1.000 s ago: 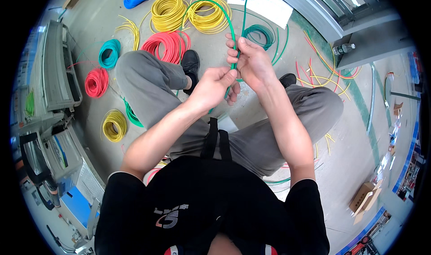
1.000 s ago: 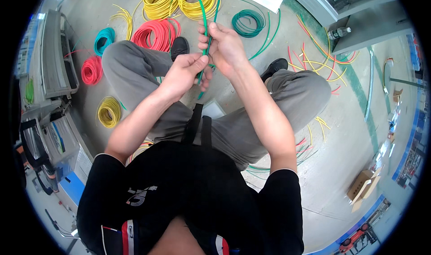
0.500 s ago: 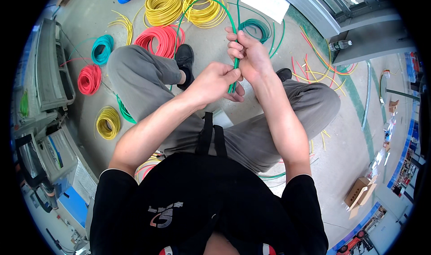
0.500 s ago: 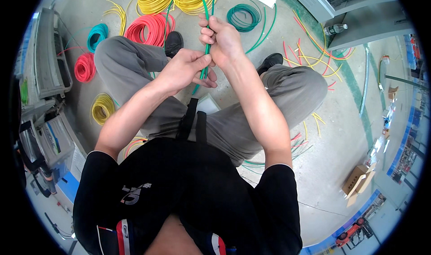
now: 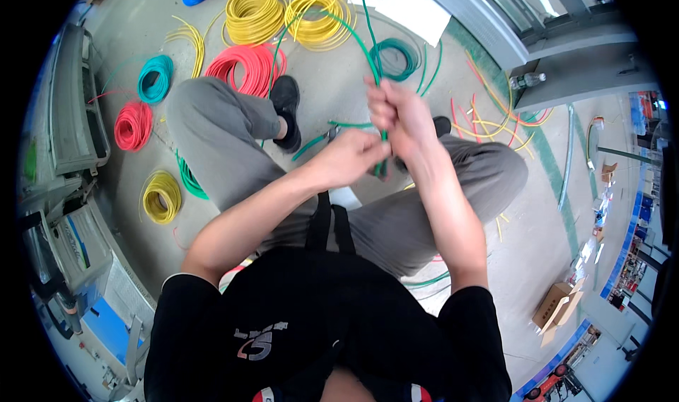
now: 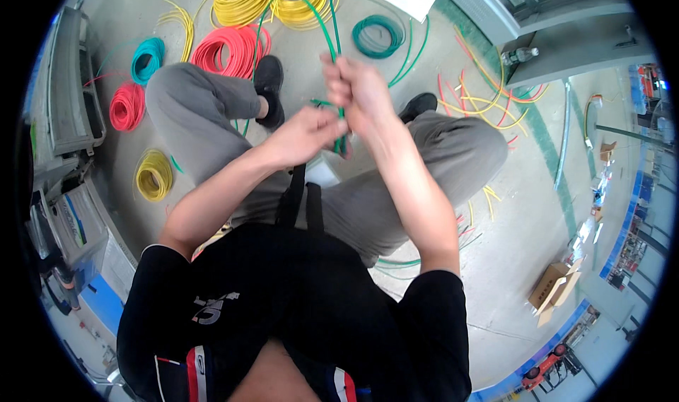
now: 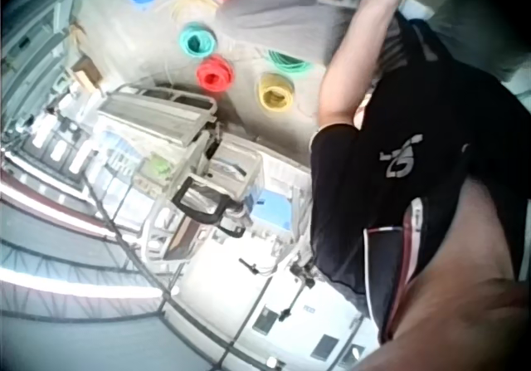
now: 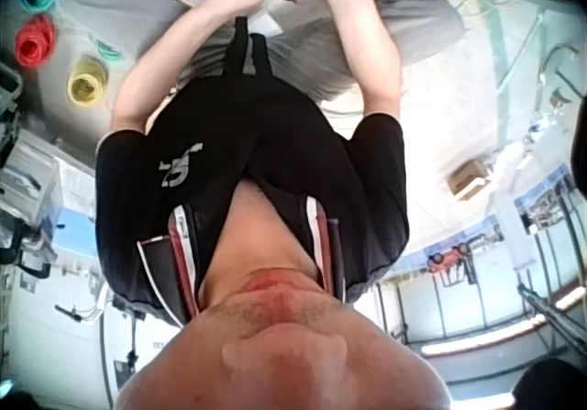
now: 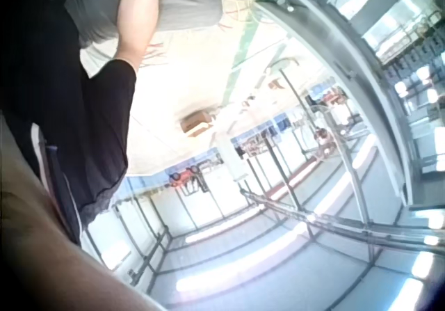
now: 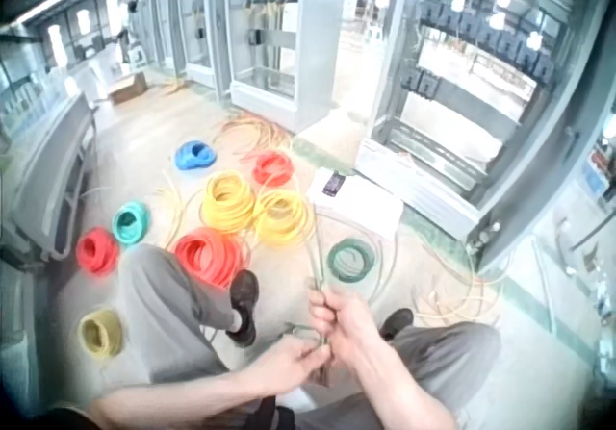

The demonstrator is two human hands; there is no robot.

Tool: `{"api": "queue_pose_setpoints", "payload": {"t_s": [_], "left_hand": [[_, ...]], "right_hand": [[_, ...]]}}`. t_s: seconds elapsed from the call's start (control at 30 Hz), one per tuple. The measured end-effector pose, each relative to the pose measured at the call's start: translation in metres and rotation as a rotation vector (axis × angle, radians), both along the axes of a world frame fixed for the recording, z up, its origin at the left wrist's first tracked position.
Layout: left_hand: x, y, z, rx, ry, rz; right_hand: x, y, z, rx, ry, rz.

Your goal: The person sits on the floor and uses pliers to cut multiple yellow and green cables into shorter lengths. The cut pieces are placed on the floor among other coiled cables.

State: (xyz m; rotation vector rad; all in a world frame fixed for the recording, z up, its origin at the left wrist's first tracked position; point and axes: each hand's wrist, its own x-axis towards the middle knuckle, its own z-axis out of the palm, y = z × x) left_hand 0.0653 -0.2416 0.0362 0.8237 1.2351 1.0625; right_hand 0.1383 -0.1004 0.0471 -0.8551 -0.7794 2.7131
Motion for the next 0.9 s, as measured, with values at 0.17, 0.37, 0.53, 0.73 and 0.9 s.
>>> {"api": "queue_pose_setpoints", "payload": {"t_s": [0.17,0.37,0.53,0.73,0.9], "left_hand": [[-0.041,0.007,0.018,0.044,-0.19,0.312],[-0.014,0.02,0.004,0.046,-0.616,0.404],[0.016,-0.004,-0.005,-0.035,-0.759,0.423],[0.047,-0.016,-0.008,-0.114,-0.886,0.37],[0.082,-0.019,-0.007,-0.096,-0.928,0.344]], "right_hand": [[0.082,-0.035,0.056,0.237,-0.263,0.064],[0.144,-0.08,0.06,0.191,-0.376,0.201],[0.173,-0.109,0.057,0.164,-0.403,0.216],[0.21,-0.137,0.048,0.052,-0.373,0.14],[0.251,-0.143,0.035,-0.04,-0.238,0.161]]}}
